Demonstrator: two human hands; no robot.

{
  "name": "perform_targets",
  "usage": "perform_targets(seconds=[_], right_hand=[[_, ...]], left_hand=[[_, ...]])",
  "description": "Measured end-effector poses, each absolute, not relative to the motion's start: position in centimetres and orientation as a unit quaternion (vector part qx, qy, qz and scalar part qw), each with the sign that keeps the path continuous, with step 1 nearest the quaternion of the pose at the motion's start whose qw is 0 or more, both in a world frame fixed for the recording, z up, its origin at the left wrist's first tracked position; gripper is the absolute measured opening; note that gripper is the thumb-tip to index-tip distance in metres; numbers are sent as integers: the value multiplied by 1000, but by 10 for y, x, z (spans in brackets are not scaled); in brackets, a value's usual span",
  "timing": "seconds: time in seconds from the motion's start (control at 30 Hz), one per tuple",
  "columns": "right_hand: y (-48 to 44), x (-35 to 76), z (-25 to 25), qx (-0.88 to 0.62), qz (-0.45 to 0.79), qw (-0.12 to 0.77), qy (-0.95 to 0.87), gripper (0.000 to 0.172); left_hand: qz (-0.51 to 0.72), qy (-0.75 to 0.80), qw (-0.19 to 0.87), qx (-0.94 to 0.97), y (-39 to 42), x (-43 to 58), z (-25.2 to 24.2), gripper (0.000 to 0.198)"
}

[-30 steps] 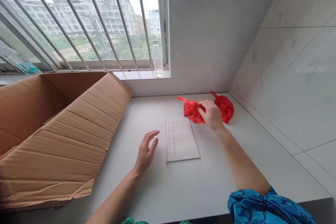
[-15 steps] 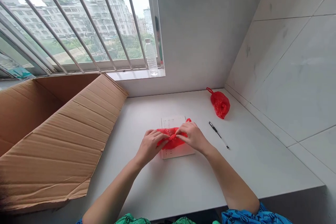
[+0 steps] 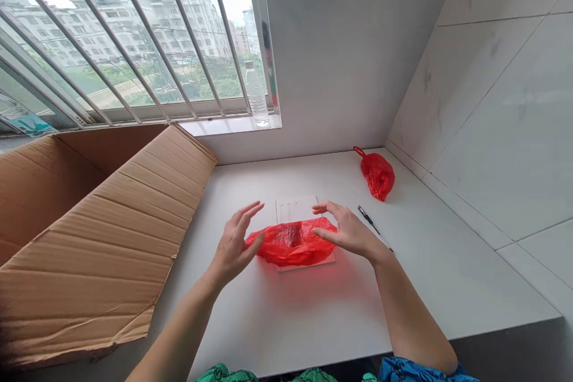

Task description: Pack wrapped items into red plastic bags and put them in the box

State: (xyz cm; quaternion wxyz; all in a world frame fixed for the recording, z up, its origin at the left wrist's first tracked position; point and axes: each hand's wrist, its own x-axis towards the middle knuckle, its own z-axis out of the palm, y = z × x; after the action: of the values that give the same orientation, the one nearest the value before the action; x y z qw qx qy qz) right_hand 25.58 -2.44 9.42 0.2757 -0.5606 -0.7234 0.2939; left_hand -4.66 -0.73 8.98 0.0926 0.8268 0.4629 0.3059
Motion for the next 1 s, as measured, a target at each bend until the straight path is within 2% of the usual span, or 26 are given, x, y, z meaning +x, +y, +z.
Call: perform_targets(seconds=[0.07,0.13,0.2,0.27,0.3,0.43,0.53,0.67,0.8,0.87,0.9,1.0], right_hand=[[-31,242,102,-531,315,256,-744,45],[-37,235,107,-516,333,242,-751,35],[-45,234,105,-512,334,241,-754,29],[-52,235,98,-505,314,239,-768,29],[-55,235,92,-499,297,234,-780,29],[-61,233,73,-479,216,228,-819,4],[-63,239,74,-538,180,298,-768,15],[-68,257,79,-630,191,376,-652,12],[-79,264,81,-628,235,404,-622,12],[-85,258,87,-591,204,452,-637,19],[-89,253,92,-555,167,493,-649,23],[-98,230,111,-389,61,595,-701,30]], left_hand=[[243,400,91,879,-14,-29,94,55],[207,350,95,909,-20,-18,93,57],[207,318,95,921,-27,-14,88,60],[212,282,85,932,-36,-13,79,66],[210,263,72,939,-41,-14,75,63],[222,239,-10,945,-45,-17,63,4],[323,325,14,889,-33,-28,67,13],[500,497,167,689,-21,-51,75,11],[538,482,299,623,-32,-58,87,33],[513,461,292,662,-43,-55,97,44],[500,457,271,684,-48,-52,103,41],[494,426,198,731,-59,-46,120,13]])
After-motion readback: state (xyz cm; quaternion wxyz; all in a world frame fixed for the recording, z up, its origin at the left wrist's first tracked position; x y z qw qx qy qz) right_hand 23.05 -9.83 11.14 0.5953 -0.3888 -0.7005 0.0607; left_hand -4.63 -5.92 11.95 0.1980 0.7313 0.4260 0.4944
